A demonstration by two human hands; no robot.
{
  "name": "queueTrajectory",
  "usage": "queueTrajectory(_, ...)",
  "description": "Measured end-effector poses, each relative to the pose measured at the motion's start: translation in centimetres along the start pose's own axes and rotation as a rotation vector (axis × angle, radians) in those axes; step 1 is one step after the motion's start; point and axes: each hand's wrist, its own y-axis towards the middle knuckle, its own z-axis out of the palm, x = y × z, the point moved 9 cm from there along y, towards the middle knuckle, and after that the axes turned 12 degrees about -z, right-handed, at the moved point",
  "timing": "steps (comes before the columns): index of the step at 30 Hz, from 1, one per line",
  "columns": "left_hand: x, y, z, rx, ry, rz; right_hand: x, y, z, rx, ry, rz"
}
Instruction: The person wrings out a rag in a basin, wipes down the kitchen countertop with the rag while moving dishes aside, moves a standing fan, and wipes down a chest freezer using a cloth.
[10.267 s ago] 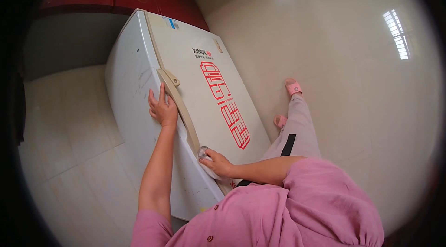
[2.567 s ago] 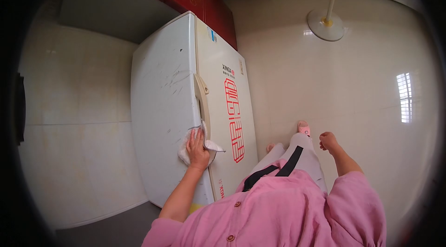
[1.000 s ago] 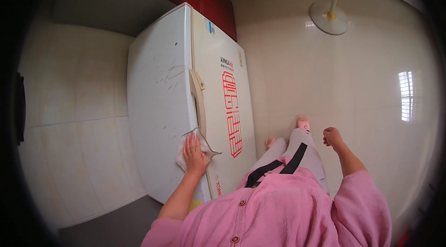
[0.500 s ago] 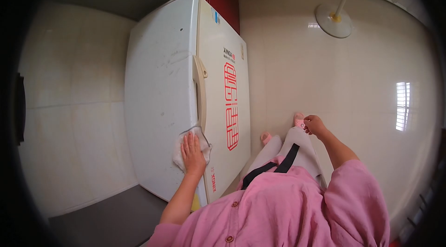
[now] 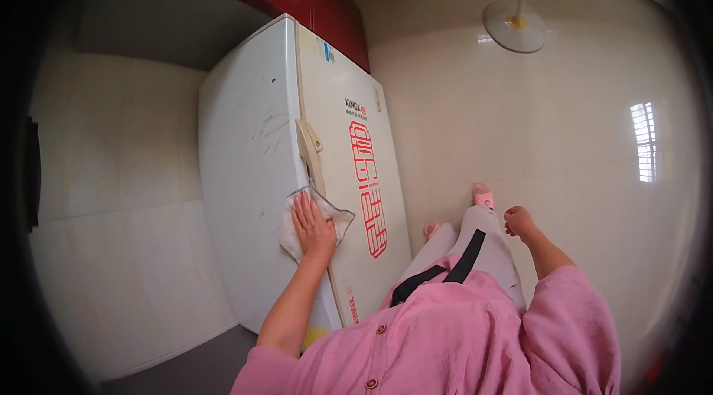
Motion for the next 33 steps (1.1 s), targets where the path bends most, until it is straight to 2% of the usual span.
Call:
queueTrajectory(3, -1.3, 2.4, -0.3, -0.099, -0.012, -0.017, 2.1, 0.1, 2.0, 0.024, -0.006, -0.036)
queueTrajectory(7, -0.9, 3.2, -0.5, -0.121, -0.128, 0.021, 5.6, 0.8, 5.7, 0.084, 0.067, -0.088)
queueTrajectory(9, -0.3, 3.5, -1.4, -0.074, -0.728, 0.131, 8.5, 0.5, 8.8, 0.158, 0.116, -0.128)
queueTrajectory(10, -1.3, 3.1, -1.4, -0.079, -0.734, 0.141, 10.5, -0.2, 10.6, 0.197, 0.175, -0.122)
queueTrajectory(12, -3.2, 1.8, 0.7, 0.247, -1.625, -0.036, 15.0, -2.2, 14.2, 0.305, 0.333, -0.133)
queueTrajectory(14, -7.4, -0.3, -1.1, 0.529, -1.648, 0.12, 18.3, -3.5, 18.6, 0.472, 0.613, -0.15)
queueTrajectory(15, -9.7, -1.0, -3.1, 0.483, -1.539, 0.251, 19.3, -3.6, 21.0, 0.57, 0.792, -0.149)
queueTrajectory(16, -12.3, -2.2, -4.9, 0.442, -1.255, 0.51, 21.4, -4.1, 22.7, 0.684, 0.849, -0.433)
queueTrajectory(17, -14.5, -4.5, -3.9, 0.49, -0.804, 0.633, 22.8, -5.4, 23.8, 0.793, 0.89, -0.724)
queueTrajectory(18, -15.0, -5.5, -5.1, 0.454, -0.762, 0.653, 22.0, -5.7, 25.3, 0.782, 0.885, -0.739)
queueTrajectory(20, -15.0, -5.9, -6.9, 0.406, -0.718, 0.688, 21.7, -5.6, 22.9, 0.039, 0.3, -1.118)
queueTrajectory(21, -14.2, -5.3, -7.4, 0.467, -0.843, 0.666, 23.2, -6.3, 22.0, 0.023, 0.3, -1.129)
queueTrajectory(22, -13.2, -4.4, -7.7, 0.53, -0.969, 0.641, 25.7, -8.3, 21.3, 0.216, 0.351, -1.083)
queueTrajectory(23, -12.3, -3.3, -7.8, 0.522, -0.969, 0.658, 28.0, -10.4, 20.9, 0.407, 0.399, -1.03)
queueTrajectory(24, -10.5, -1.2, -8.3, 0.371, -0.967, 0.62, 30.3, -12.7, 21.0, 0.188, -0.546, -1.3)
queueTrajectory(25, -8.8, 0.8, -8.8, 0.222, -0.965, 0.579, 31.3, -12.5, 20.6, 0.169, -0.553, -1.303)
queueTrajectory(27, -5.4, 5.0, -8.5, 0.024, -0.934, 0.408, 32.6, -12.0, 21.2, -0.004, -1.077, -1.345)
queueTrajectory(29, -2.4, 8.8, -7.4, -0.044, -0.869, 0.246, 33.8, -10.2, 21.4, -0.075, -1.17, -1.304)
queueTrajectory(30, -1.7, 10.6, -6.8, -0.05, -0.869, 0.257, 34.7, -8.8, 21.3, -0.134, -1.263, -1.261)
queueTrajectory(31, -0.6, 12.3, -6.3, -0.123, -0.812, 0.228, 35.7, -7.6, 21.5, -0.145, -1.262, -1.261)
queueTrajectory(33, 0.4, 15.8, -6.4, -0.197, -0.755, 0.194, 38.7, -5.7, 21.4, -0.316, -1.216, -1.326)
